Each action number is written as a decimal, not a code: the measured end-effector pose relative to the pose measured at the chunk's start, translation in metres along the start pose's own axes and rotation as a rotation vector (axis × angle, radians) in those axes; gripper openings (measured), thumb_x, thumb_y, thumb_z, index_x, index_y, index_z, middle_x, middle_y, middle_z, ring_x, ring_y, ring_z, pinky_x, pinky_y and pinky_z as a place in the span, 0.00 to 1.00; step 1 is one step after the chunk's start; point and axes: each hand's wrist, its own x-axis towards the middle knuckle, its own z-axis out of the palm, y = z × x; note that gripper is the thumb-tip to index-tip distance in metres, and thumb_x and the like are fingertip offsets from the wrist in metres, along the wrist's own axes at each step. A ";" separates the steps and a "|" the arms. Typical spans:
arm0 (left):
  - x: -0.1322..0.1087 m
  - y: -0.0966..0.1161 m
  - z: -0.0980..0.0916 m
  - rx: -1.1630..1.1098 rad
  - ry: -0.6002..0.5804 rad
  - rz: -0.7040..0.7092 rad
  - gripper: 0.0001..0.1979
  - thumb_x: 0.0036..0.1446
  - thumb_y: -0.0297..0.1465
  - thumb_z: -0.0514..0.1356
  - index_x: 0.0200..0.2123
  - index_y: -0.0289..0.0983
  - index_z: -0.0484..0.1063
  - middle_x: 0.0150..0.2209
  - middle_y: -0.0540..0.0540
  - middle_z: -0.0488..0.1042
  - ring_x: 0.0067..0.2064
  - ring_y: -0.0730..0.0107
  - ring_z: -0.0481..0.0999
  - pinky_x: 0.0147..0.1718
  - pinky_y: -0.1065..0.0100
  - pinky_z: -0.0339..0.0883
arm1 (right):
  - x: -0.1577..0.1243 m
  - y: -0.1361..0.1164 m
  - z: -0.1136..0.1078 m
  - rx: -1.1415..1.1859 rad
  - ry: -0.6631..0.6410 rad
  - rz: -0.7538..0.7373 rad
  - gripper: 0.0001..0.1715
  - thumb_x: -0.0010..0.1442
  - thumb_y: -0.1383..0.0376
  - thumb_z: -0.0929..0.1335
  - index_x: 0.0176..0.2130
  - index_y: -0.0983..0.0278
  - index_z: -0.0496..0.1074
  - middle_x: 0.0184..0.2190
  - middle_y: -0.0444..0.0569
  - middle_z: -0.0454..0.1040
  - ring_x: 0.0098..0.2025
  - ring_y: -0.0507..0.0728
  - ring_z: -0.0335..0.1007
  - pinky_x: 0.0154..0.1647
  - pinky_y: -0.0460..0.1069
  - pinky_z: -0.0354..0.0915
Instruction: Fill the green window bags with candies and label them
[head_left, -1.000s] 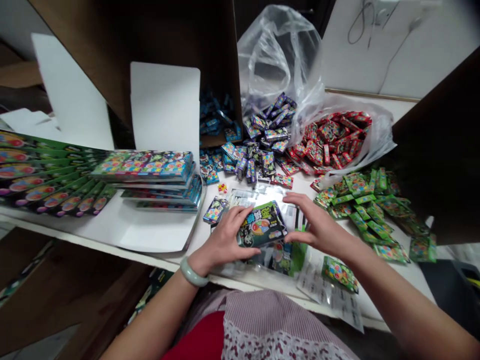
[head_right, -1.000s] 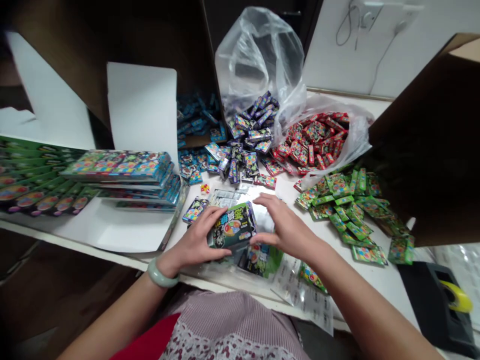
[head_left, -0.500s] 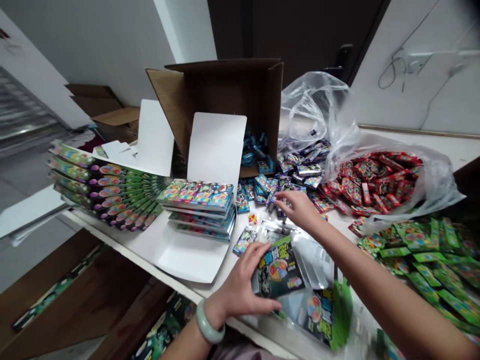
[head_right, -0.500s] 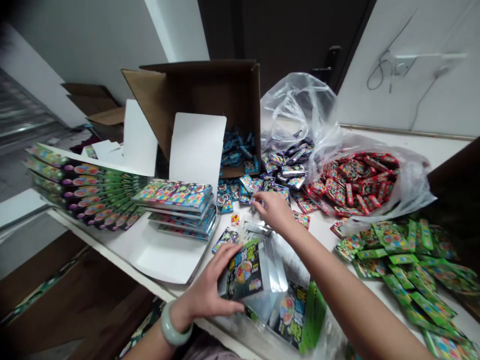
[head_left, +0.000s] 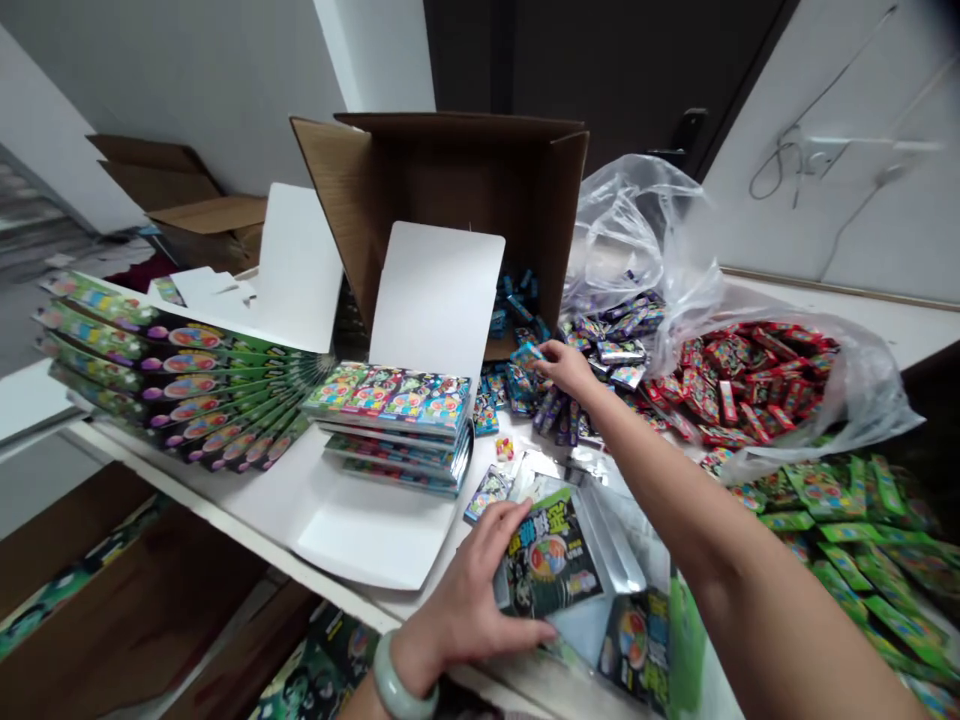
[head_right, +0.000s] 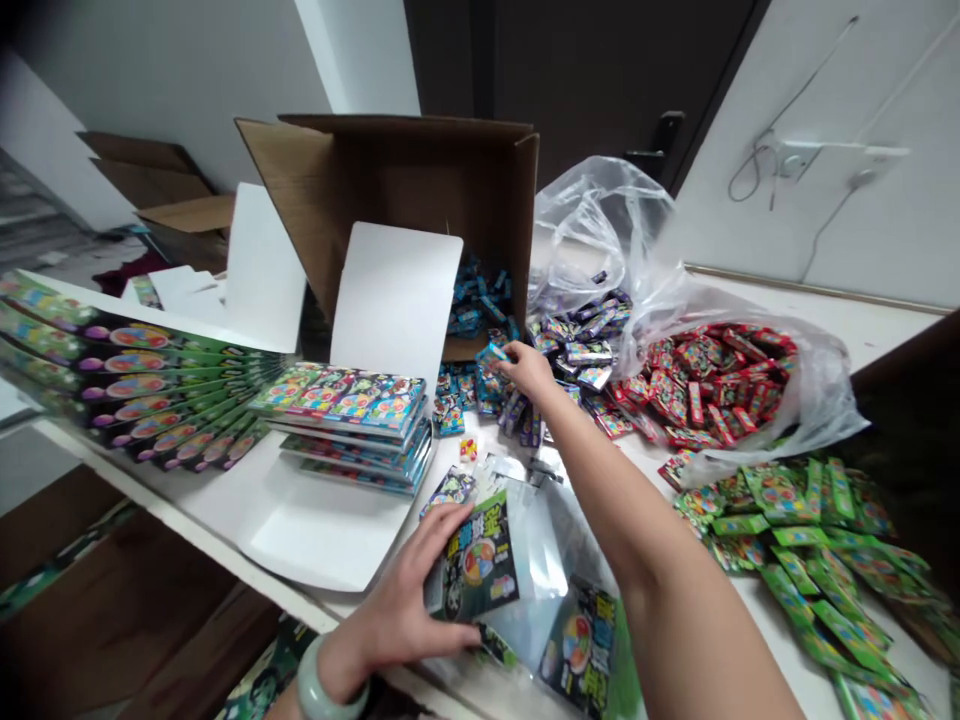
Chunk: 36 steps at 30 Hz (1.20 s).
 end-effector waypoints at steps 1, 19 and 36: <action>-0.001 -0.001 -0.001 -0.002 0.018 0.001 0.53 0.43 0.54 0.67 0.67 0.44 0.46 0.62 0.34 0.56 0.63 0.40 0.59 0.59 0.43 0.60 | -0.014 0.004 -0.008 0.032 0.009 -0.041 0.19 0.65 0.59 0.62 0.52 0.63 0.69 0.47 0.50 0.77 0.45 0.56 0.74 0.45 0.51 0.66; 0.025 0.017 0.013 0.190 0.133 -0.057 0.43 0.49 0.46 0.66 0.64 0.41 0.53 0.59 0.39 0.60 0.61 0.48 0.62 0.61 0.47 0.58 | -0.260 0.110 -0.042 -0.085 -0.057 0.039 0.28 0.57 0.61 0.71 0.56 0.67 0.68 0.53 0.60 0.72 0.56 0.64 0.67 0.57 0.58 0.62; 0.045 0.027 0.037 0.275 -0.145 0.233 0.49 0.46 0.43 0.69 0.66 0.40 0.48 0.57 0.35 0.61 0.58 0.45 0.63 0.57 0.46 0.61 | -0.312 0.096 -0.086 0.113 -0.060 -0.288 0.41 0.54 0.62 0.73 0.63 0.49 0.58 0.64 0.50 0.58 0.65 0.65 0.53 0.63 0.64 0.55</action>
